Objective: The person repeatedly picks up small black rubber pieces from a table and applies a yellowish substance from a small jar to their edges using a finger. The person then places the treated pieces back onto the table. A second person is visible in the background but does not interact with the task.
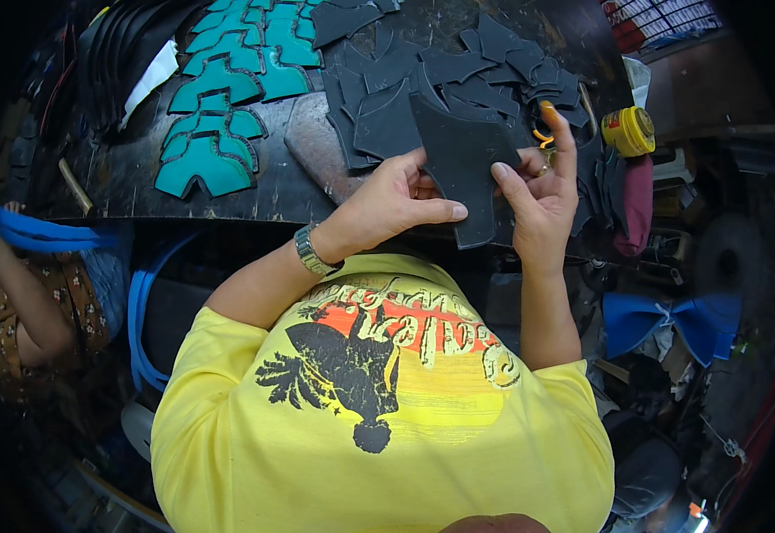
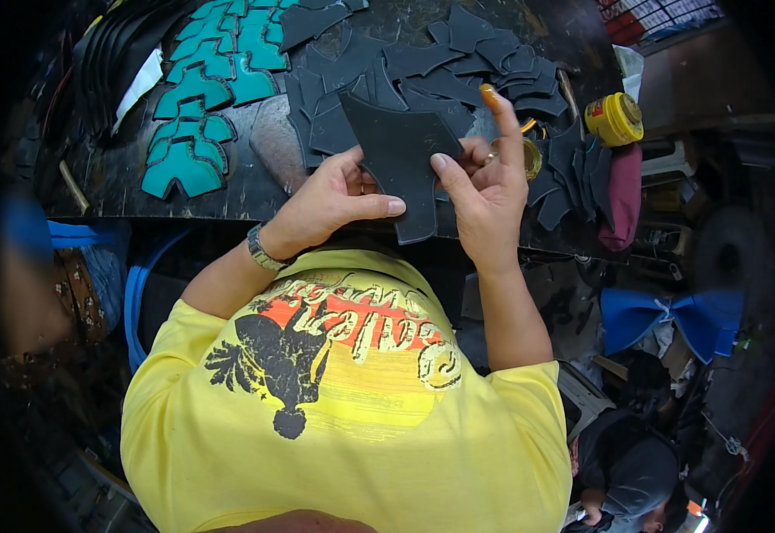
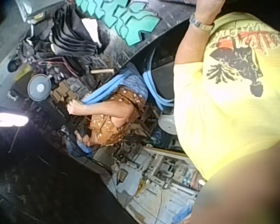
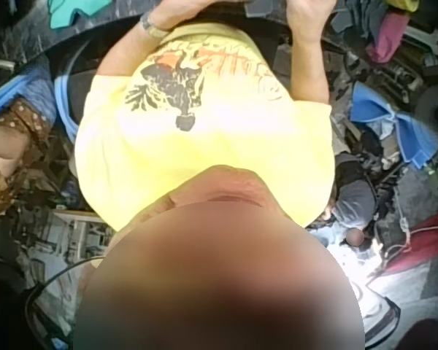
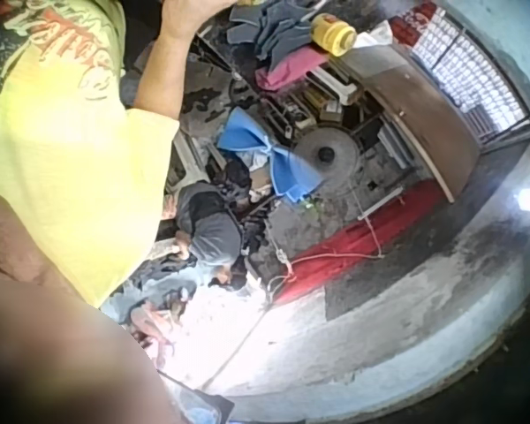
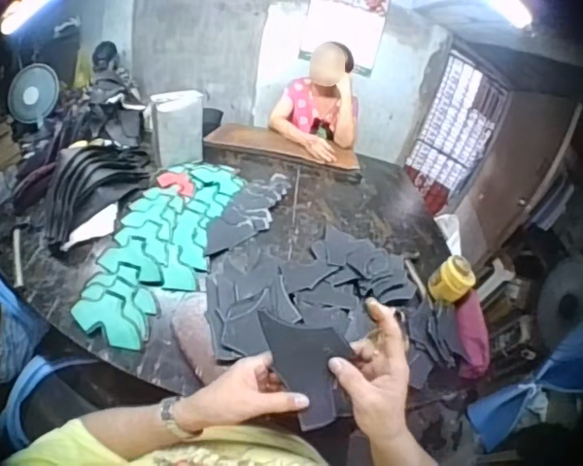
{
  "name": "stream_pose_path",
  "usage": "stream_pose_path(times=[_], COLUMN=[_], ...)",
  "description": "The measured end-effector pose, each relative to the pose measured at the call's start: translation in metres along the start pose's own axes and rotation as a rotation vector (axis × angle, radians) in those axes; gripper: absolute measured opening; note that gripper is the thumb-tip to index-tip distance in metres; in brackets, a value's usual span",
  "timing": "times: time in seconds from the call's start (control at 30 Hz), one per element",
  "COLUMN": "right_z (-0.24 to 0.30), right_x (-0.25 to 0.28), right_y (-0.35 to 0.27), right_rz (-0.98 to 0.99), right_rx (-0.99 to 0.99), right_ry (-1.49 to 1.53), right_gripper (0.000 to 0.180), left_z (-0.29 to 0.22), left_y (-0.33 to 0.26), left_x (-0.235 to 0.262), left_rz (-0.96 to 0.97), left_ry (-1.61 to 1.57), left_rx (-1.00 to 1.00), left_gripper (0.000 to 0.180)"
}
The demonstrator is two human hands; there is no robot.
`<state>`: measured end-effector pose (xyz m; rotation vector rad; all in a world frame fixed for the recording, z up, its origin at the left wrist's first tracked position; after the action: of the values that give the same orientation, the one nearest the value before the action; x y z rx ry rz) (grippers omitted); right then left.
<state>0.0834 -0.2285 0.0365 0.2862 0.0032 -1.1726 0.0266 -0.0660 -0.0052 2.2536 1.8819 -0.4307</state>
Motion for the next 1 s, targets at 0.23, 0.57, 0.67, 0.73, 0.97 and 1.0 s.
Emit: stream_pose_path(times=[0.23,0.57,0.67,0.73,0.97,1.0], right_z=[-0.019,-0.022,-0.021,-0.020,-0.017,-0.016], right_x=[0.005,0.002,-0.002,-0.005,-0.009,-0.009], right_y=[0.001,-0.006,-0.007,-0.007,-0.009,-0.010], right_rz=[-0.056,-0.014,-0.006,0.007,0.046,0.054], right_rx=[0.092,0.223,0.240,0.268,0.386,0.401], right_ry=[-0.003,-0.374,-0.427,-0.435,-0.569,-0.586], right_gripper=[0.059,0.039,0.039,0.039,0.043,0.044], left_z=[0.008,0.017,0.013,0.012,0.006,0.006], left_y=[0.008,0.007,0.005,0.004,0.003,0.003], left_x=[0.012,0.007,0.006,0.007,0.007,0.008], left_rz=[-0.065,-0.089,-0.084,-0.088,-0.088,-0.085], left_ry=[-0.022,-0.285,-0.306,-0.301,-0.290,-0.292], left_rx=[0.106,0.059,0.043,0.042,0.003,0.013], left_gripper=[0.025,0.024,0.025,0.025,0.026,0.026])
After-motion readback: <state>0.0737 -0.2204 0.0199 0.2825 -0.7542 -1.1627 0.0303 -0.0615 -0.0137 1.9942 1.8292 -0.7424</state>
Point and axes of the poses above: each hand's wrist, its own y-axis towards the middle knuckle, its own x-axis out of the back of the hand, z = x × y, the point moved 4 cm from there along y, towards the middle knuckle, and after that the axes turned 7 degrees about y, right-handed, at the moved point
